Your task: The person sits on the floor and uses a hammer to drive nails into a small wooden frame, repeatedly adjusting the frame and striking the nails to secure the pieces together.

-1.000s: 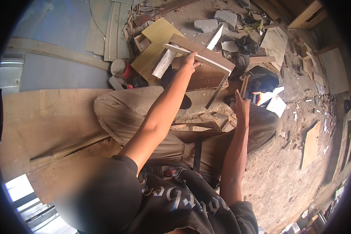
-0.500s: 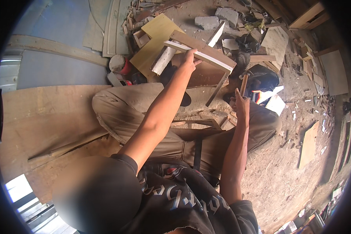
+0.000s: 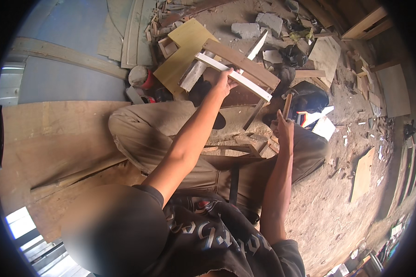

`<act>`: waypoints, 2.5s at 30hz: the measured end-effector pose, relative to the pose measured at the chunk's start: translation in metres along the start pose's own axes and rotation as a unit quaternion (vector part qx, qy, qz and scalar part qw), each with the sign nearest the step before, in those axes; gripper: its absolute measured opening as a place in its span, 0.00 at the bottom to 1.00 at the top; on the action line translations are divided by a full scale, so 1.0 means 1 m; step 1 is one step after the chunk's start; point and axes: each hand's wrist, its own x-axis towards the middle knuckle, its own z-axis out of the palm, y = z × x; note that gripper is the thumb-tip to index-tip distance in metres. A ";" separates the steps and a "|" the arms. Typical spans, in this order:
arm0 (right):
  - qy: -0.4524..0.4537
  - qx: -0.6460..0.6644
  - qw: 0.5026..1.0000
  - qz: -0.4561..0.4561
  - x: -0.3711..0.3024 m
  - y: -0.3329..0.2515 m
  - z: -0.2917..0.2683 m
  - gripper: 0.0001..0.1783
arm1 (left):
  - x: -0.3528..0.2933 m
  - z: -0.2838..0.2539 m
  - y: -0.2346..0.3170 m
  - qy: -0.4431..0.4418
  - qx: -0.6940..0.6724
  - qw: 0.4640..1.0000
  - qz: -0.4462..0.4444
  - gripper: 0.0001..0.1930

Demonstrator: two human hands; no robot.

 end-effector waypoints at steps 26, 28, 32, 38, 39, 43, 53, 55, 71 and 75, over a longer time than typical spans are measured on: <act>0.033 -0.010 0.999 -0.042 0.001 0.007 0.001 0.32 | 0.001 -0.008 0.002 -0.047 0.020 0.999 0.012 0.17; 0.006 -0.033 0.999 -0.026 0.000 0.004 0.001 0.31 | 0.002 -0.015 0.005 -0.055 0.018 0.998 0.018 0.17; 0.010 -0.047 0.999 -0.017 -0.006 -0.003 0.004 0.31 | 0.004 -0.020 0.005 -0.057 0.015 0.998 0.021 0.17; 0.028 -0.024 0.999 -0.019 0.001 0.002 0.004 0.31 | 0.010 -0.009 0.003 -0.033 0.004 0.999 0.026 0.16; 0.026 -0.014 0.999 -0.015 0.003 0.002 0.005 0.30 | 0.012 -0.008 0.003 -0.026 0.007 0.999 0.026 0.16; 0.017 0.020 1.000 0.000 0.001 -0.006 0.008 0.27 | 0.021 -0.010 0.000 0.001 0.022 0.999 0.037 0.17; 0.005 0.089 0.996 -0.029 0.026 -0.018 0.028 0.29 | 0.007 0.021 -0.009 0.028 0.130 0.990 0.044 0.26; -0.010 0.119 0.993 -0.010 0.025 -0.027 0.039 0.27 | 0.014 0.016 -0.006 0.001 0.117 0.992 0.042 0.27; -0.030 0.139 0.988 0.061 0.039 -0.048 0.045 0.13 | -0.027 0.034 0.002 0.189 0.176 0.928 0.267 0.16; -0.006 0.136 0.990 0.043 0.036 -0.048 0.048 0.13 | -0.035 0.037 0.002 0.199 0.209 0.903 0.317 0.16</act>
